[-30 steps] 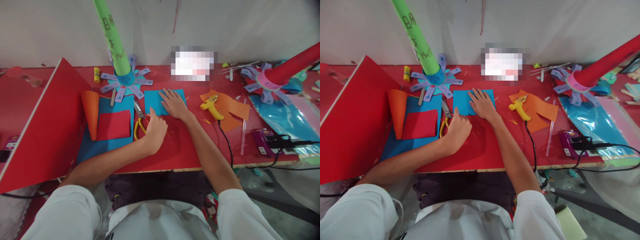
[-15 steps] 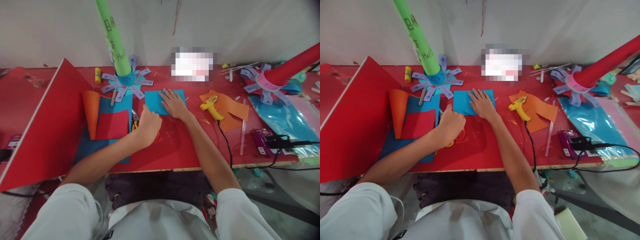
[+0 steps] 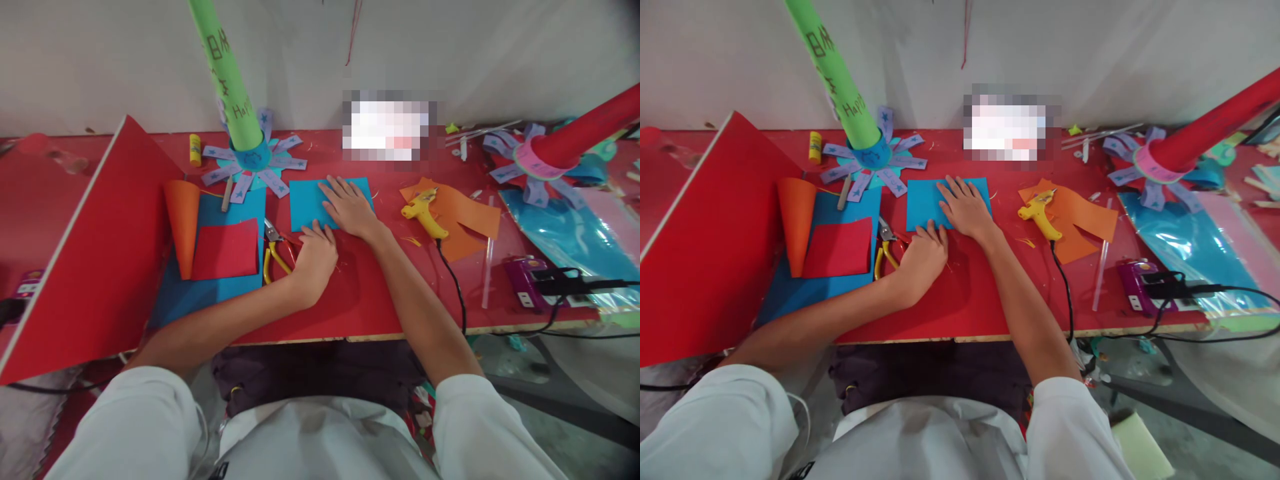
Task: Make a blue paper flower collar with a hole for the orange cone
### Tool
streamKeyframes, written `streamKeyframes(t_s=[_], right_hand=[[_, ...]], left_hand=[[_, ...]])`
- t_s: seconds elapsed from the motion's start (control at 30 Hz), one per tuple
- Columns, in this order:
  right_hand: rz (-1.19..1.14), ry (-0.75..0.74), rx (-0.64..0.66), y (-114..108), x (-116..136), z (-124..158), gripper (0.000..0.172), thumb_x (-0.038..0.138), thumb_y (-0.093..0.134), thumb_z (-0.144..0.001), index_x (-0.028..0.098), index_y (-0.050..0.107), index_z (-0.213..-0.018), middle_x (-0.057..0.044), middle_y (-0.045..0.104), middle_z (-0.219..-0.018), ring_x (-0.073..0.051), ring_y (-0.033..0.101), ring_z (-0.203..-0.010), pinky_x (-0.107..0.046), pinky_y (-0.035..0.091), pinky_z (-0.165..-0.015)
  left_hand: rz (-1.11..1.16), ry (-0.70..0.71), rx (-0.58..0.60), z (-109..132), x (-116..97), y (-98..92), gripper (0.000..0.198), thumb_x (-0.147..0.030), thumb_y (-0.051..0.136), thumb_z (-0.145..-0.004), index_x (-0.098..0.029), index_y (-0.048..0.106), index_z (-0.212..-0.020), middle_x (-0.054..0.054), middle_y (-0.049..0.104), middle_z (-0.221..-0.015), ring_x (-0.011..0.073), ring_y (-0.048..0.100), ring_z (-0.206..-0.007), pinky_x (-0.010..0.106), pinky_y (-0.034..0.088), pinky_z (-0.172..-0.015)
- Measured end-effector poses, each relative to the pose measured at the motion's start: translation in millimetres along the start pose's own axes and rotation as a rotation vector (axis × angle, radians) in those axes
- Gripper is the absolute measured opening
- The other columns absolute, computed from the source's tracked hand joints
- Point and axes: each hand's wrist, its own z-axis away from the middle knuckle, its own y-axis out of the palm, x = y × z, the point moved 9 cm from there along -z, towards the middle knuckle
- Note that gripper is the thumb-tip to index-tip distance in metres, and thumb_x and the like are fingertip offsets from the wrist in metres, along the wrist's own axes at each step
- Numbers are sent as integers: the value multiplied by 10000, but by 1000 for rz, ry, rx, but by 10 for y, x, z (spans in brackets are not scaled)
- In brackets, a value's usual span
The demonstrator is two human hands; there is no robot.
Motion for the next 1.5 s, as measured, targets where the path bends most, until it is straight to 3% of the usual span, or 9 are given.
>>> streamKeyframes(t_s=[0.13,0.2,0.33,0.5,0.6,0.77,0.97,1.17,1.5], right_hand=[[3,-8,-16,24,-22,-13,646,436,301,-1163,200,379,-1760,-95,291,-1864,-357,282,-1729,-612,229,-1400],[4,-12,-17,45,-37,-23,649,445,301,-1165,195,384,-1758,-102,290,-1865,-360,286,-1727,-609,226,-1402],[9,-19,-20,64,-52,-34,655,453,294,-1167,189,379,-1760,-119,285,-1864,-366,286,-1727,-615,224,-1401],[13,-20,-32,53,-51,-28,653,455,299,-1165,189,392,-1755,-119,298,-1859,-364,296,-1725,-606,235,-1400],[11,-31,-41,48,-42,-20,648,449,299,-1166,194,391,-1755,-118,300,-1858,-363,301,-1722,-620,242,-1395],[21,-42,-37,48,-31,-12,651,443,302,-1167,177,387,-1755,-126,297,-1858,-372,304,-1719,-613,241,-1395],[0,-42,-42,39,-36,-7,653,471,304,-1164,201,392,-1752,-123,306,-1854,-366,299,-1722,-645,240,-1389],[-19,-31,-25,4,-21,-3,642,460,320,-1161,190,433,-1733,-128,318,-1850,-369,314,-1716,-630,245,-1392],[-31,-22,-28,20,-40,-12,634,439,337,-1157,187,442,-1729,-121,319,-1853,-369,299,-1720,-613,228,-1400]], left_hand=[[-28,-54,36,41,33,-24,678,83,457,-938,-149,701,-1526,244,756,-1417,411,800,-1199,456,670,-816],[-51,-67,82,42,57,-32,632,103,431,-942,-100,749,-1449,255,783,-1360,382,819,-1132,439,655,-831],[-146,12,132,34,0,-35,460,71,447,-959,17,818,-1228,285,821,-1171,405,802,-1082,541,589,-1016],[-105,28,115,-27,85,-20,420,27,450,-1001,-50,826,-1174,208,828,-1068,349,786,-991,566,503,-1113],[7,31,37,-84,193,-90,440,0,401,-1041,-39,767,-1282,223,788,-1187,340,762,-1060,525,515,-1074],[127,87,10,-85,179,-131,517,22,321,-1049,19,643,-1454,295,676,-1423,347,740,-1166,405,557,-847],[9,87,-50,-92,93,-75,555,44,294,-1042,36,609,-1499,295,680,-1421,346,760,-1118,413,565,-860],[72,147,-65,-110,158,-71,476,17,368,-1038,-2,650,-1420,261,698,-1312,355,730,-1102,444,535,-833],[71,299,-13,-78,183,-115,516,-13,326,-1079,15,570,-1533,293,650,-1483,392,710,-1240,501,548,-973]])
